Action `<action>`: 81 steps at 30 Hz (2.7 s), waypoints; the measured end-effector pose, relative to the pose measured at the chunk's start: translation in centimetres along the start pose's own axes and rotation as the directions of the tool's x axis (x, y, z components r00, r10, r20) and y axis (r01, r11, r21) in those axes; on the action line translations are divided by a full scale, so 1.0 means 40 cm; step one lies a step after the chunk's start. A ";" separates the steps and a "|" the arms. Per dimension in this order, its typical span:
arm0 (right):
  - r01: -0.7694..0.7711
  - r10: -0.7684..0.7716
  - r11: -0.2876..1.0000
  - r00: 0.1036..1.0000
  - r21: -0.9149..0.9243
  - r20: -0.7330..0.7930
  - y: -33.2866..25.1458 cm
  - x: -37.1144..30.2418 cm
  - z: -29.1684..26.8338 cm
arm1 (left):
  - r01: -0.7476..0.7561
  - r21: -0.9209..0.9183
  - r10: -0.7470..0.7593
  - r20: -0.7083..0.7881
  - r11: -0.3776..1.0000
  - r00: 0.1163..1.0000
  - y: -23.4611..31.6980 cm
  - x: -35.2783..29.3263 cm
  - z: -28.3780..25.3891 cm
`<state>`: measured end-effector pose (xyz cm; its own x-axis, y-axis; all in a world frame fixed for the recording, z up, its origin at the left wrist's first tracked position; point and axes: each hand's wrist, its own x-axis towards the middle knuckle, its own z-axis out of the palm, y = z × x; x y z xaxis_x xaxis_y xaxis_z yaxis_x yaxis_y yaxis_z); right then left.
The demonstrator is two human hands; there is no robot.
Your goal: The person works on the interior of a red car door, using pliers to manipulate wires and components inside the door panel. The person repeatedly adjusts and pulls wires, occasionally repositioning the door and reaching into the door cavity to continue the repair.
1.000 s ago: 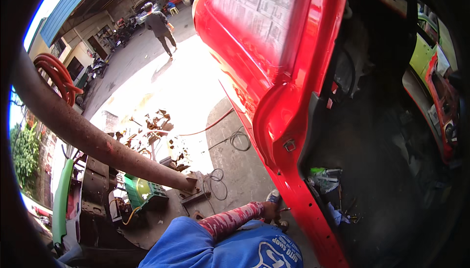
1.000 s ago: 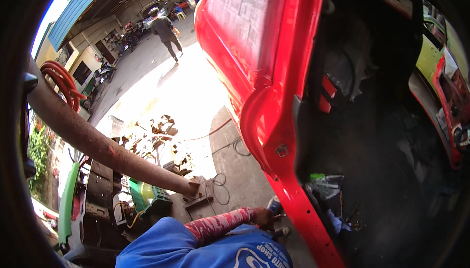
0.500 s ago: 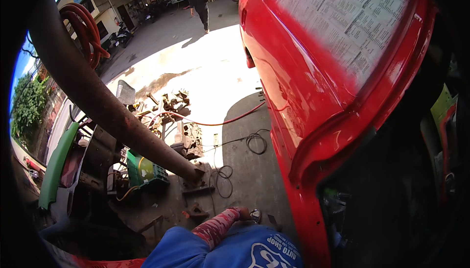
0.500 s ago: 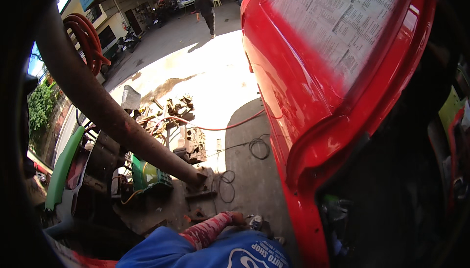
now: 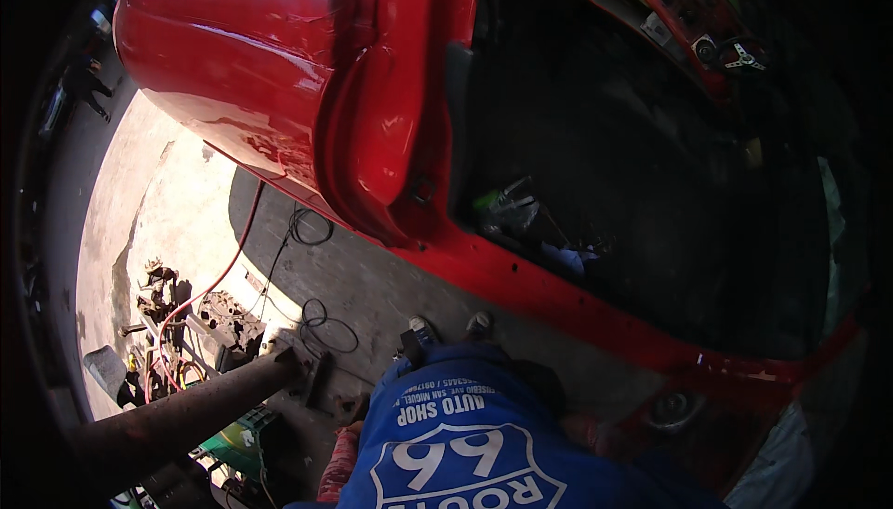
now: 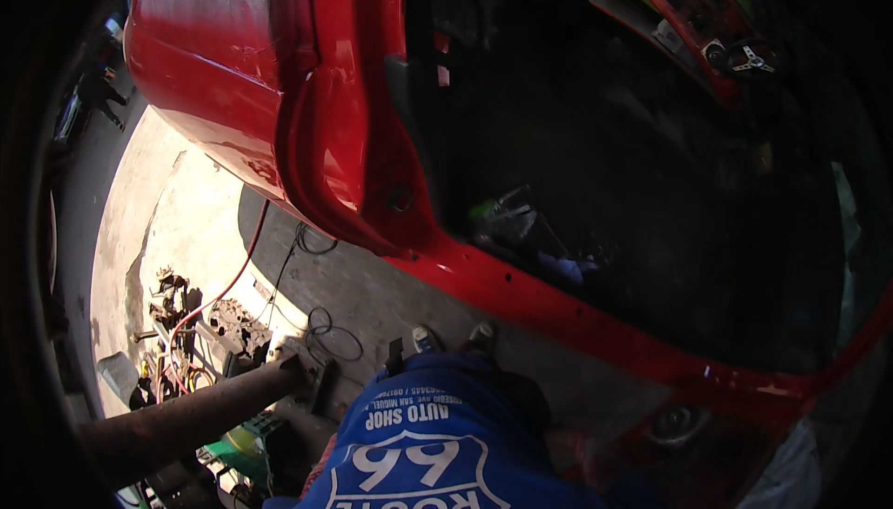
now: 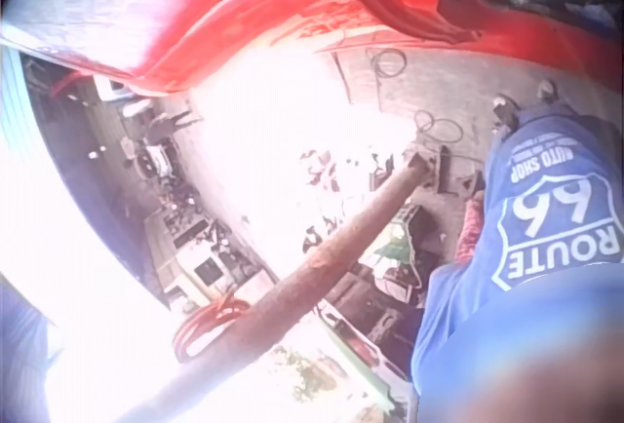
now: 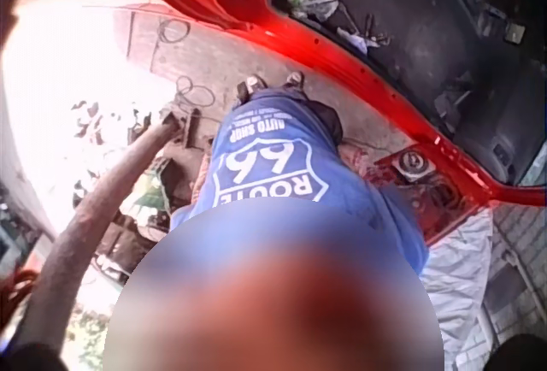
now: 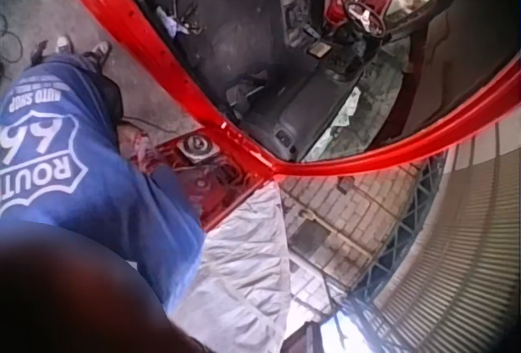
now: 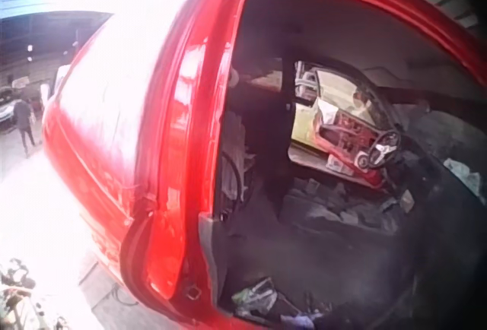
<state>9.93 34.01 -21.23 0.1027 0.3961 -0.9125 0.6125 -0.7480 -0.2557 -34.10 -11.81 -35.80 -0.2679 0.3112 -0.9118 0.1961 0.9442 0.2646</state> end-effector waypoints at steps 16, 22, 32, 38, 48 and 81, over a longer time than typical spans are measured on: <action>-0.033 0.035 0.995 0.999 0.090 -0.020 0.074 -0.073 0.061 | 0.179 -0.716 -0.249 0.008 0.674 0.968 0.245 0.057 -0.405; -0.086 0.087 0.991 0.996 0.101 -0.008 0.106 -0.079 0.060 | 0.258 -0.633 -0.302 0.040 0.730 0.952 0.246 0.050 -0.329; -0.115 0.110 0.987 0.993 0.115 0.049 0.075 0.011 0.000 | -0.111 0.072 0.106 0.065 0.991 0.992 0.095 0.070 -0.137; 0.408 -0.402 0.901 0.913 -0.145 0.070 -0.291 0.093 0.076 | 0.132 -0.424 -0.113 0.068 0.896 0.991 0.139 0.031 -0.160; 0.620 -0.610 0.692 0.776 -0.369 0.160 -0.819 0.099 0.441 | 0.138 -0.933 -0.308 0.031 0.333 0.951 0.198 -0.030 -0.118; 0.656 -0.531 0.751 0.667 -0.075 0.523 -1.310 0.229 0.385 | 0.113 -0.979 -0.555 0.189 -0.170 0.810 0.754 -0.221 0.352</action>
<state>-33.30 68.64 -21.12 -0.6664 0.3828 -0.6399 0.5862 -0.2614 -0.7668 -12.54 12.41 -24.19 -0.1473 -0.2921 -0.9450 -0.9869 -0.0197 0.1599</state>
